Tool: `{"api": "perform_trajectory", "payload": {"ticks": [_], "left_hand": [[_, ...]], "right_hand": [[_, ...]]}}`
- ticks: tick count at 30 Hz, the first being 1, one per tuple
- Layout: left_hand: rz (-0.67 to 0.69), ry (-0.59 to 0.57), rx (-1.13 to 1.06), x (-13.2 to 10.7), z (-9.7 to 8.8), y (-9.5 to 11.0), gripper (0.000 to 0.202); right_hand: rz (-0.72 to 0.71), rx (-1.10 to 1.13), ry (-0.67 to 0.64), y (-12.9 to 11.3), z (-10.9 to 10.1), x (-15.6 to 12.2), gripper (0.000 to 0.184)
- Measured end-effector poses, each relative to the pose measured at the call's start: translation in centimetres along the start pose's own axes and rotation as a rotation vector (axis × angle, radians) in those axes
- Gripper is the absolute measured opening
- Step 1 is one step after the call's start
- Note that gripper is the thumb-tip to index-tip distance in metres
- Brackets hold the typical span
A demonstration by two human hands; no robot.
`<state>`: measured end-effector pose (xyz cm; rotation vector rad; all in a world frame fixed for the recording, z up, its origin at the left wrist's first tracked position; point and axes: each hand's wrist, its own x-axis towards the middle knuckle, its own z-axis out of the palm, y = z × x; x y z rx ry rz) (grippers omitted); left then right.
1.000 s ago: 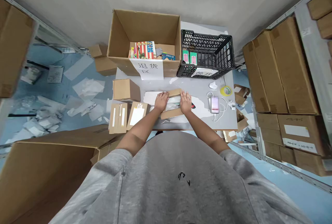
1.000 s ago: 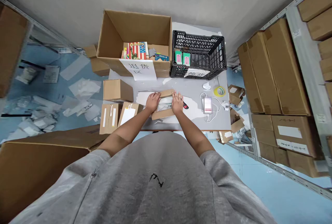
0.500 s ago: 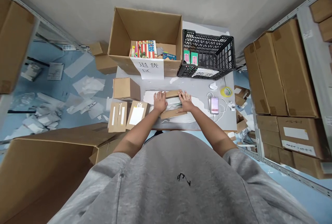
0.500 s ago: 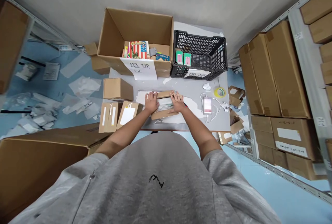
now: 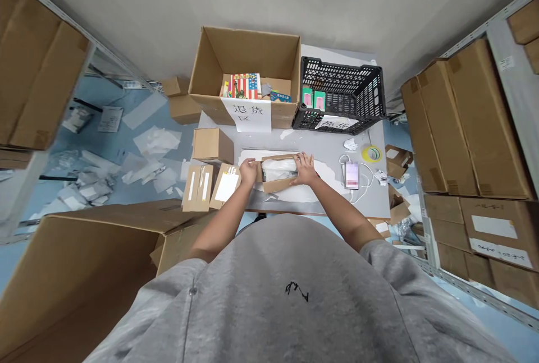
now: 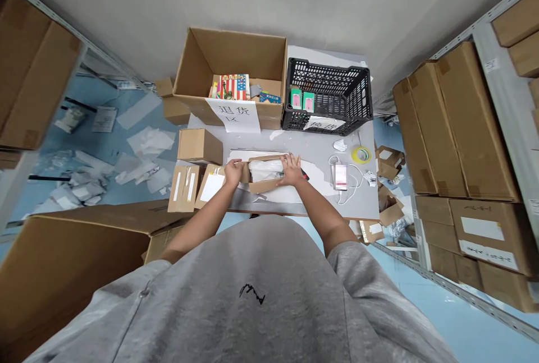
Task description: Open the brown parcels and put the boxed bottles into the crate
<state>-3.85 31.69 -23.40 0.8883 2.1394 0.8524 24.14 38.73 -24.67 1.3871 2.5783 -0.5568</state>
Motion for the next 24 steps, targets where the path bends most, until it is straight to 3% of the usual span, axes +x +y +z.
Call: {"api": "perform_trajectory", "payload": {"ticks": [3, 8, 14, 19, 24], "left_hand": [[0.052, 0.027, 0.062, 0.5, 0.8, -0.2, 0.027], [0.170, 0.082, 0.297, 0.2, 2.8, -0.9, 0.041], [0.199, -0.151, 0.240, 1.0, 4.3, -2.8, 0.072], [0.142, -0.270, 0.078, 2.2, 5.1, -2.4, 0.070], [0.027, -0.082, 0.184, 0.9, 5.8, -0.5, 0.064]], "right_hand": [[0.021, -0.011, 0.005, 0.0, 0.1, 0.2, 0.143], [-0.036, -0.053, -0.081, 0.5, -0.4, 0.8, 0.152], [-0.075, -0.028, -0.111, 1.2, -0.9, 0.8, 0.156], [-0.060, 0.073, -0.073, 1.2, -0.6, 1.0, 0.154], [-0.058, 0.131, -0.019, 1.2, -0.4, 0.8, 0.153]]}}
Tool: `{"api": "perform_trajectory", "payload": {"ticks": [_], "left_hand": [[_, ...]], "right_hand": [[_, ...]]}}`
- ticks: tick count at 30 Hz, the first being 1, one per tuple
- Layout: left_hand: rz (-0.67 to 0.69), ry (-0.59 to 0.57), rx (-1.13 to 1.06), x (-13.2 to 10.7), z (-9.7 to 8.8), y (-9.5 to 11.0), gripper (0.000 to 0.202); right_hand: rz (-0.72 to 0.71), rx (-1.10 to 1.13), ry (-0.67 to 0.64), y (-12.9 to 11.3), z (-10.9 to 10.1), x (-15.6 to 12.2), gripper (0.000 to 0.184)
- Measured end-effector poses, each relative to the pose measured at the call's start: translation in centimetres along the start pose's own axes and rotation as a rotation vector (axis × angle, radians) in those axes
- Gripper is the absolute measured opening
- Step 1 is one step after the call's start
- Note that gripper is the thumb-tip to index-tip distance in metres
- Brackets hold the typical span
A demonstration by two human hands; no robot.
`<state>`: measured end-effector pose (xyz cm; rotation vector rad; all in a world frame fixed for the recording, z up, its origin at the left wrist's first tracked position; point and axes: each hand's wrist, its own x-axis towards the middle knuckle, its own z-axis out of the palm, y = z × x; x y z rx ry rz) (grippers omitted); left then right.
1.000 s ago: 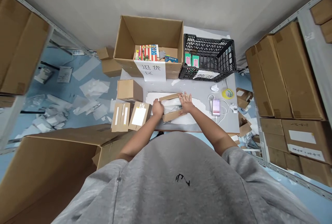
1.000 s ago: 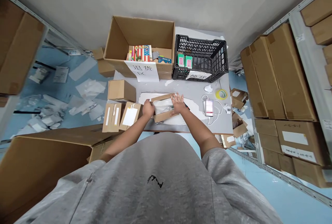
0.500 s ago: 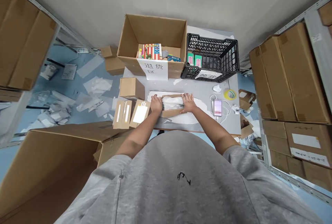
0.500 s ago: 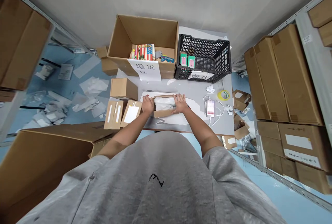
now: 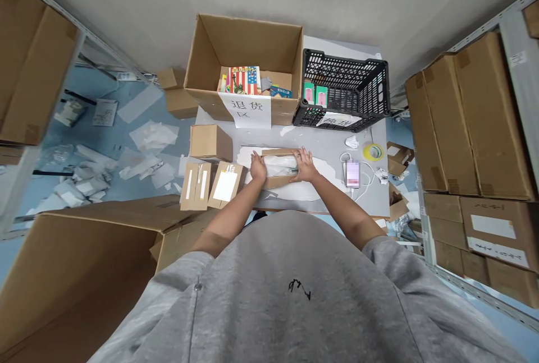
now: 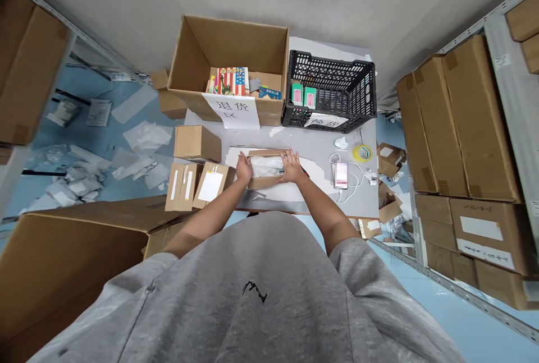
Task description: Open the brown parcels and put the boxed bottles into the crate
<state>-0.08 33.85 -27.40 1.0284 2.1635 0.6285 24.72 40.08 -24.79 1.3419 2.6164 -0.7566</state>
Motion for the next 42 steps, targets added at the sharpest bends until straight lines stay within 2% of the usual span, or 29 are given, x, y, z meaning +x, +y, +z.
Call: {"api": "perform_trajectory", "payload": {"ticks": [2, 4, 6, 10, 13, 18, 21, 24, 27, 29, 31, 33, 36, 42], "left_hand": [[0.010, 0.062, 0.023, -1.1, 0.1, 0.7, 0.064], [0.046, 0.057, 0.046, -2.0, 0.0, 1.2, 0.066], [0.081, 0.009, 0.110, -2.5, -0.4, 1.6, 0.067], [0.149, -0.088, 0.287, -2.4, -1.1, 2.2, 0.057], [0.160, -0.091, 0.316, -1.9, -1.2, 2.2, 0.049], [0.128, -0.114, 0.310, -1.2, -1.1, 2.1, 0.046], [0.149, -0.091, 0.311, -1.3, -1.4, 2.5, 0.048], [0.252, -0.029, 0.363, -1.9, -1.9, 2.9, 0.049], [0.465, -0.042, 0.398, -2.6, -2.6, 3.1, 0.057], [0.637, -0.116, 0.399, -2.9, -2.6, 3.2, 0.055], [0.783, -0.272, 0.398, -3.0, -2.1, 3.6, 0.050], [0.859, -0.437, 0.409, -2.8, -1.0, 4.4, 0.045], [0.824, -0.531, 0.499, -2.6, 1.1, 6.0, 0.047], [0.696, -0.527, 0.661, -2.5, 4.0, 8.4, 0.050]], "right_hand": [[-0.006, 0.011, 0.016, -0.1, 0.0, -0.3, 0.152], [-0.013, 0.021, 0.038, -0.2, 0.0, -0.5, 0.146], [0.000, 0.041, 0.081, -0.5, 0.3, -0.4, 0.127], [0.093, 0.164, 0.233, -1.2, 1.5, 0.2, 0.073], [0.128, 0.259, 0.324, -1.6, 2.3, 0.8, 0.061], [0.147, 0.297, 0.327, -1.5, 2.5, 0.7, 0.060], [0.239, 0.325, 0.389, -1.8, 2.7, -0.4, 0.070], [0.343, 0.389, 0.439, -2.5, 3.4, -1.8, 0.080], [0.345, 0.406, 0.442, -3.2, 4.3, -2.5, 0.083], [0.327, 0.380, 0.435, -3.4, 4.7, -2.4, 0.085], [0.321, 0.368, 0.427, -3.5, 5.0, -2.2, 0.088], [0.324, 0.405, 0.436, -3.5, 5.2, -2.1, 0.093], [0.324, 0.489, 0.448, -3.4, 5.2, -2.1, 0.099], [0.353, 0.437, 0.382, -3.5, 5.0, -2.2, 0.093]]}}
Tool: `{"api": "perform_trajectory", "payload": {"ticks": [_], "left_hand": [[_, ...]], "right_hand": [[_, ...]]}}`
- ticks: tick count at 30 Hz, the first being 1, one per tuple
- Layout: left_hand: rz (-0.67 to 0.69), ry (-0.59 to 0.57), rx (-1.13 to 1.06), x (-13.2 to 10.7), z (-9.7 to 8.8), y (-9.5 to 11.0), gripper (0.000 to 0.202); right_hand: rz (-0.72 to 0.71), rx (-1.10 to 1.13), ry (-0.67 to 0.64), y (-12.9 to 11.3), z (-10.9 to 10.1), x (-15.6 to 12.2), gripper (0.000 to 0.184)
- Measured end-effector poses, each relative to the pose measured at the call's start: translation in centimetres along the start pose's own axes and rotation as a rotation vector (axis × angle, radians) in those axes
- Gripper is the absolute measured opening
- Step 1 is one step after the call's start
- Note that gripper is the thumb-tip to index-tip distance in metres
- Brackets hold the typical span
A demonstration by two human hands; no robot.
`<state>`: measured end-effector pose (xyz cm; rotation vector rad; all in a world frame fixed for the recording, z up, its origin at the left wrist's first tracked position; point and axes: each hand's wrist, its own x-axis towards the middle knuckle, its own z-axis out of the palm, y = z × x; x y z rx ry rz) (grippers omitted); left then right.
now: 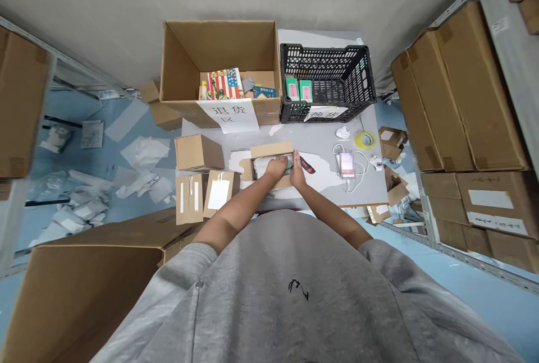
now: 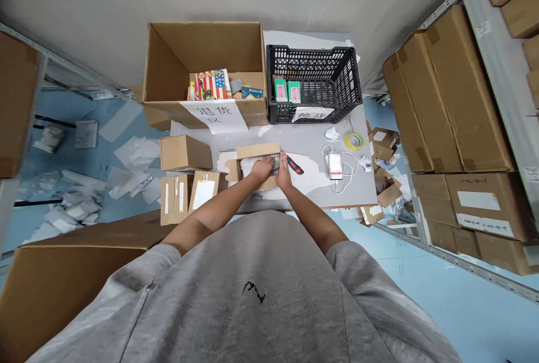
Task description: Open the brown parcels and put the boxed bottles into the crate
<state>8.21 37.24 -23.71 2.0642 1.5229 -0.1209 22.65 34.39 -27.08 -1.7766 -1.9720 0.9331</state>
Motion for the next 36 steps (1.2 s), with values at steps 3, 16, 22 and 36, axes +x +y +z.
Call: {"api": "perform_trajectory", "payload": {"ticks": [3, 16, 22, 36], "left_hand": [[-0.066, 0.020, 0.003, 0.6, 0.5, 0.8, 0.047], [-0.092, -0.033, 0.095, 2.8, 1.1, 0.9, 0.044], [-0.018, -0.087, 0.111, 1.8, 0.0, 0.6, 0.054], [-0.017, 0.263, -0.221, -7.2, -1.9, -4.2, 0.077]], "right_hand": [[-0.006, -0.013, 0.005, 0.0, 0.0, 0.1, 0.091], [-0.007, -0.027, 0.016, 0.6, 0.8, 0.4, 0.090], [-0.069, -0.018, -0.039, 1.5, -0.1, 0.9, 0.090], [-0.283, 0.128, 0.080, -2.2, -3.1, -1.0, 0.071]]}}
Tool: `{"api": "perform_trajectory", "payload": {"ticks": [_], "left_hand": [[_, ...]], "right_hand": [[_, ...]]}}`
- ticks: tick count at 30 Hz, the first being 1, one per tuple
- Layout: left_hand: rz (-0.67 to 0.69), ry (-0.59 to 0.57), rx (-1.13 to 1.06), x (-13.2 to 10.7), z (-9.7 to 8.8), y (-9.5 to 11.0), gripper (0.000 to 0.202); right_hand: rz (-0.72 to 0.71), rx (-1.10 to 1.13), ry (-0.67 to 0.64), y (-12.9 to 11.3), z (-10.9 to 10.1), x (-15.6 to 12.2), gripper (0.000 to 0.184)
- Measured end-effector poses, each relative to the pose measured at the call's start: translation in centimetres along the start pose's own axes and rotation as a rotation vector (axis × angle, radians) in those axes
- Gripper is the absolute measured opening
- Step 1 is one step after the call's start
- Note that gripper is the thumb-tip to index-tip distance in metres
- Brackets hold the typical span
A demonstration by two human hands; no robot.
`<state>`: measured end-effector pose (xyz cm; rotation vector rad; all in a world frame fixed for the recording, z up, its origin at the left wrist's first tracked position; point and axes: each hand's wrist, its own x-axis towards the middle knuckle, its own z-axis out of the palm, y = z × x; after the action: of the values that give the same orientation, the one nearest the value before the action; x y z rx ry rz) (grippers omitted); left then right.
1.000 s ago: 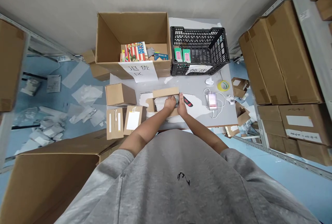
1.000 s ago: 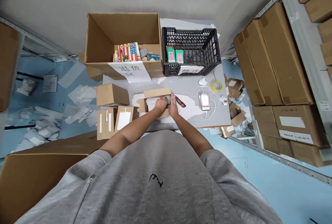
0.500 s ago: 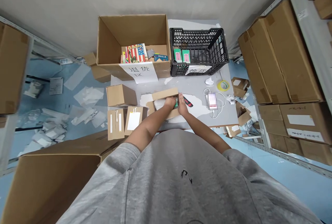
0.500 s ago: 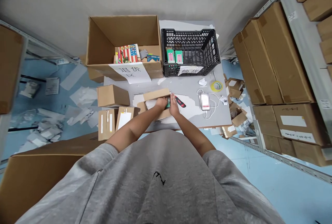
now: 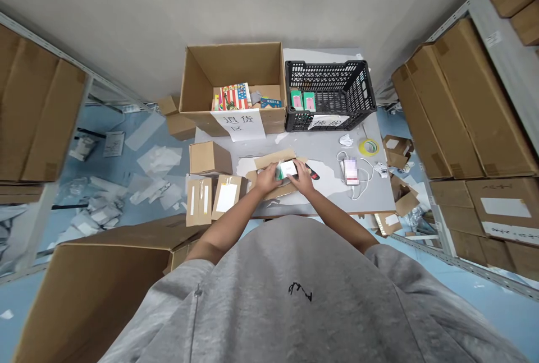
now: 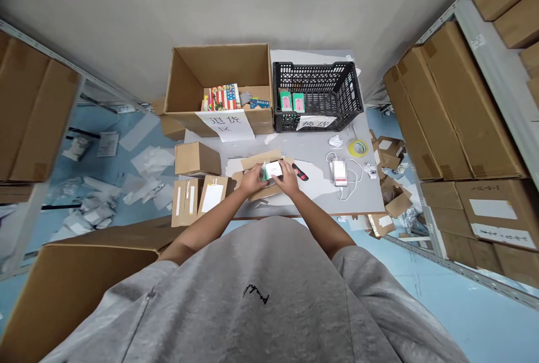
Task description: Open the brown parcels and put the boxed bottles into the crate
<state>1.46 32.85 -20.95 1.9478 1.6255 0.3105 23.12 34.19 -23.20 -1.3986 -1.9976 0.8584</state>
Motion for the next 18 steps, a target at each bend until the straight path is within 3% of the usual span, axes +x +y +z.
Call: {"api": "perform_trajectory", "payload": {"ticks": [3, 8, 13, 18], "left_hand": [[0.017, 0.015, -0.078, -0.1, 0.2, -0.5, 0.080], [-0.007, -0.026, -0.037, -0.1, 0.4, -1.1, 0.077], [-0.114, -0.122, 0.113, -0.4, 0.8, -1.3, 0.040], [-0.144, -0.143, 0.179, 0.2, 0.8, -0.5, 0.029]], "right_hand": [[-0.083, -0.028, -0.128, -0.7, -0.8, 1.0, 0.097], [-0.110, -0.030, -0.247, -0.3, -2.5, 3.1, 0.069], [-0.061, 0.123, -0.130, -0.1, -4.3, 4.1, 0.063], [-0.007, 0.343, 0.017, -1.1, -6.4, 5.1, 0.064]]}}
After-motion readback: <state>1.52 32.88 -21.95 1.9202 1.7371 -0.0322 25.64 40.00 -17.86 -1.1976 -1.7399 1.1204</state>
